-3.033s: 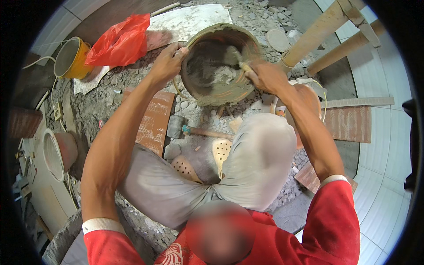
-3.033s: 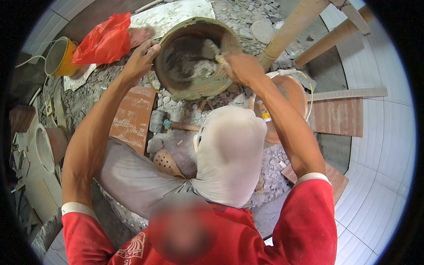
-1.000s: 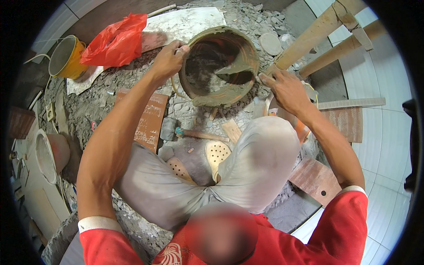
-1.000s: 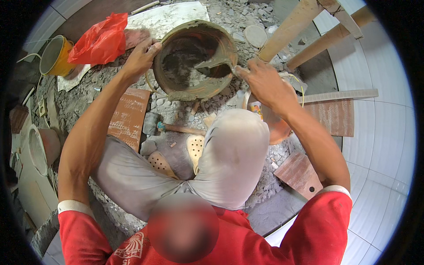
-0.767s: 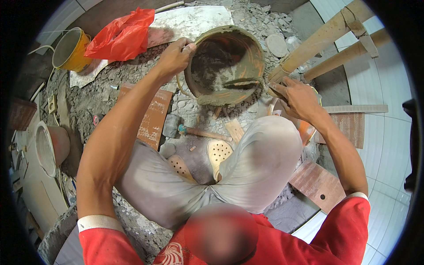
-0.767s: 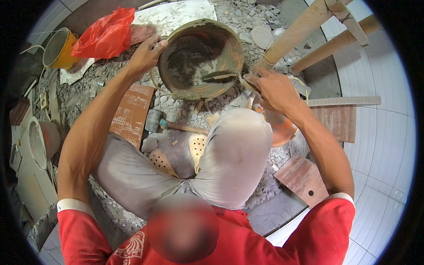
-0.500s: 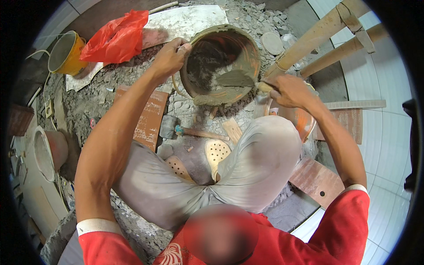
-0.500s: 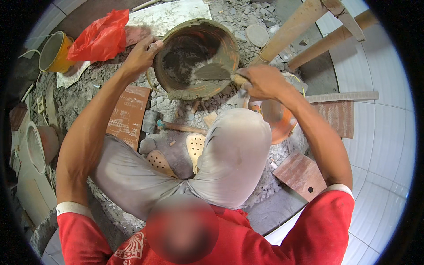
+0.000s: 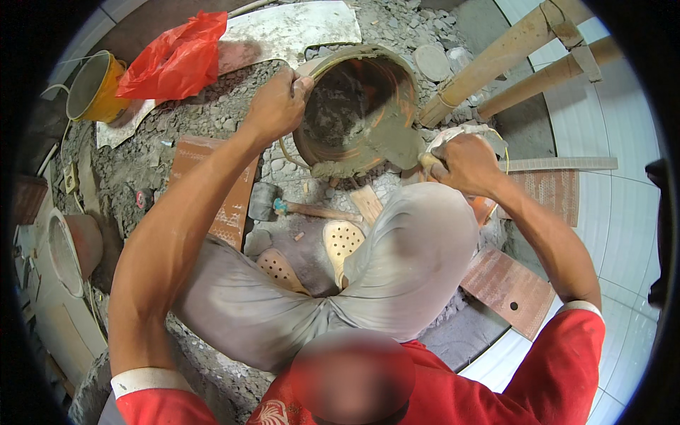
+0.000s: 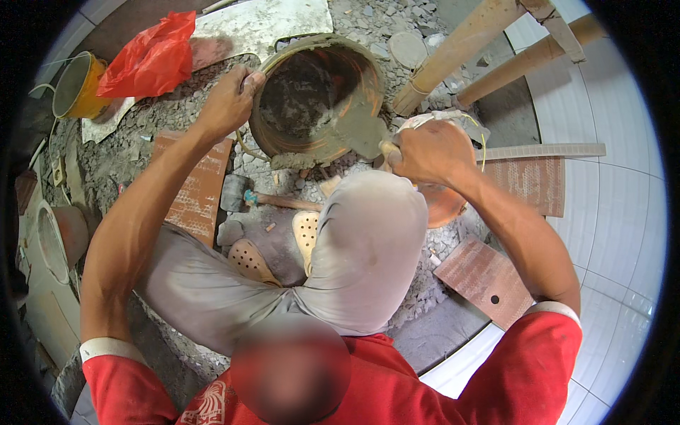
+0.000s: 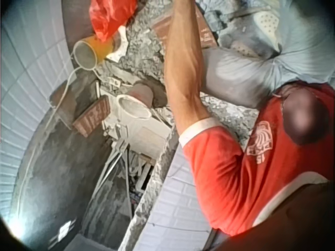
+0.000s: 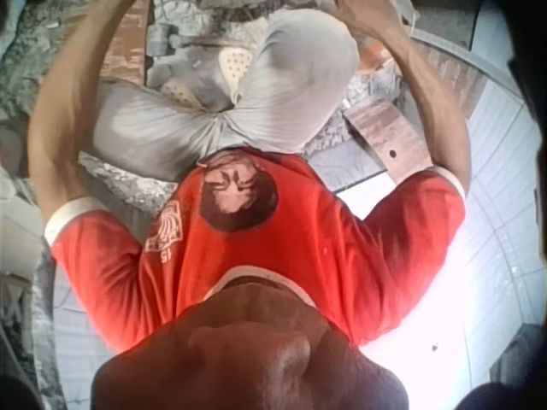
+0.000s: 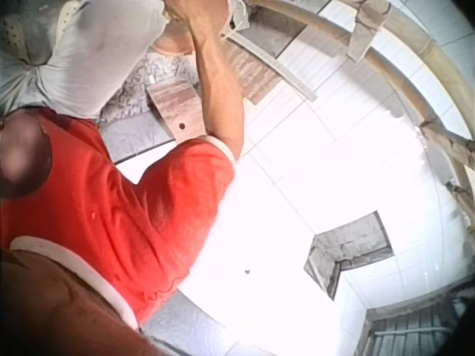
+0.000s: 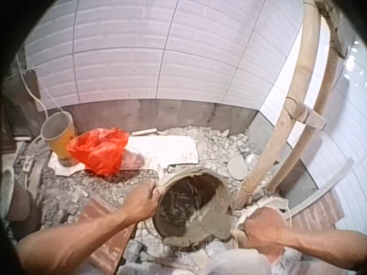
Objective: The person mixes cement in a bucket, scoops it onto a tile, and spreads it evenly with a trowel. They then lift the tile and press it against a wall to install it.
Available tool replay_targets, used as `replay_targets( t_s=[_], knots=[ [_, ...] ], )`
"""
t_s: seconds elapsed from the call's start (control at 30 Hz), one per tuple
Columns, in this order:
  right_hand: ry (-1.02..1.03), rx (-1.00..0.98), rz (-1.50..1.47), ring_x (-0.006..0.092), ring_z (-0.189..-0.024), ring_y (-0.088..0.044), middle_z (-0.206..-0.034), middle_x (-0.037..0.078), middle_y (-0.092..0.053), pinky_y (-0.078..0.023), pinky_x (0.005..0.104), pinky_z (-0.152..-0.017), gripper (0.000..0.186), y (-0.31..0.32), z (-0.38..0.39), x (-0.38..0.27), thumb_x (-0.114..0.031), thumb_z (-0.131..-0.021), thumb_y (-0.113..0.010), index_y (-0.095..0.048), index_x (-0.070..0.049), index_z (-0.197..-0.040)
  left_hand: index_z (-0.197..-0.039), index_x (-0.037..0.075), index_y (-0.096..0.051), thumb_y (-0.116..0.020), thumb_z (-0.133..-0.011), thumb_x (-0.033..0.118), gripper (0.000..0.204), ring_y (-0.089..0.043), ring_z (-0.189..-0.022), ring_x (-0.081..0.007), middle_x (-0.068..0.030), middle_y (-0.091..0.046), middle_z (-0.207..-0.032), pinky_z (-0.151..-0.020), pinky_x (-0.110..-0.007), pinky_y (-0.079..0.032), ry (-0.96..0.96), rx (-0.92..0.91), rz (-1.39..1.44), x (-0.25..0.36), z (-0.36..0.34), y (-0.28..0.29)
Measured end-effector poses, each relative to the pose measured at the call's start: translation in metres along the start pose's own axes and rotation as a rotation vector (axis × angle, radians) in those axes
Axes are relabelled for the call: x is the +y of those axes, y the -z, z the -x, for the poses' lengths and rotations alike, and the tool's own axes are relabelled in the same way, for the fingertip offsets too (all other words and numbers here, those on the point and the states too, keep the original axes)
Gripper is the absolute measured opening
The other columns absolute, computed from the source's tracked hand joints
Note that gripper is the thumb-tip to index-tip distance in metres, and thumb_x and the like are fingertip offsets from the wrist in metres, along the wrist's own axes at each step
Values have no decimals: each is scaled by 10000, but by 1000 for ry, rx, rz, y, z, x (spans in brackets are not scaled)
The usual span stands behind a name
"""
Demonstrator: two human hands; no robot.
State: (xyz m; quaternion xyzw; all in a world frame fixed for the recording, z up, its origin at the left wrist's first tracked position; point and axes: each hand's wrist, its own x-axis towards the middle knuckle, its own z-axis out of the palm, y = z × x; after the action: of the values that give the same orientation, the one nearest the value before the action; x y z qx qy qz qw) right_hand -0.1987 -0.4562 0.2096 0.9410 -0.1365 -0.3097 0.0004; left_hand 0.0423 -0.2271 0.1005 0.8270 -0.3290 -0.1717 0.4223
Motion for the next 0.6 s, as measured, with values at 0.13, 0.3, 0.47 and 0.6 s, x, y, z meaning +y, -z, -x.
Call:
replay_targets(
  t_s=[0.13,0.3,0.47,0.6],
  knots=[
    [73,-56,-346,357,-654,-663,-823,197,-721,-525,482,-718,444,-17,1,2,-438,-964,-565,-734,-31,-914,-1094,-1,-611,-496,-1058,345,366,-660,-946,-467,-272,-688,-974,-859,-518,-487,55,42,-30,4,4,-5],
    [147,-122,-705,190,-581,-619,-761,101,-688,-499,380,-586,436,-40,-10,11,-459,-992,-598,-746,-50,-1009,-1105,12,-591,-502,-1064,313,317,-649,-876,-436,-239,-664,-920,-799,-503,-479,12,14,-42,4,6,-1],
    [26,-287,-913,108,-550,-563,-760,38,-667,-432,270,-468,393,-26,-10,15,-418,-994,-612,-739,-92,-1173,-1125,22,-572,-535,-1061,290,279,-602,-780,-318,-180,-613,-849,-746,-427,-477,-130,-106,63,1,10,3],
    [111,51,-597,232,-619,-644,-776,83,-698,-511,343,-582,378,-6,0,16,-321,-952,-643,-713,-114,-1260,-1161,51,-550,-476,-1103,369,332,-527,-837,-134,-28,-540,-905,-714,-332,-493,-94,-190,139,-13,7,10]
  ],
)
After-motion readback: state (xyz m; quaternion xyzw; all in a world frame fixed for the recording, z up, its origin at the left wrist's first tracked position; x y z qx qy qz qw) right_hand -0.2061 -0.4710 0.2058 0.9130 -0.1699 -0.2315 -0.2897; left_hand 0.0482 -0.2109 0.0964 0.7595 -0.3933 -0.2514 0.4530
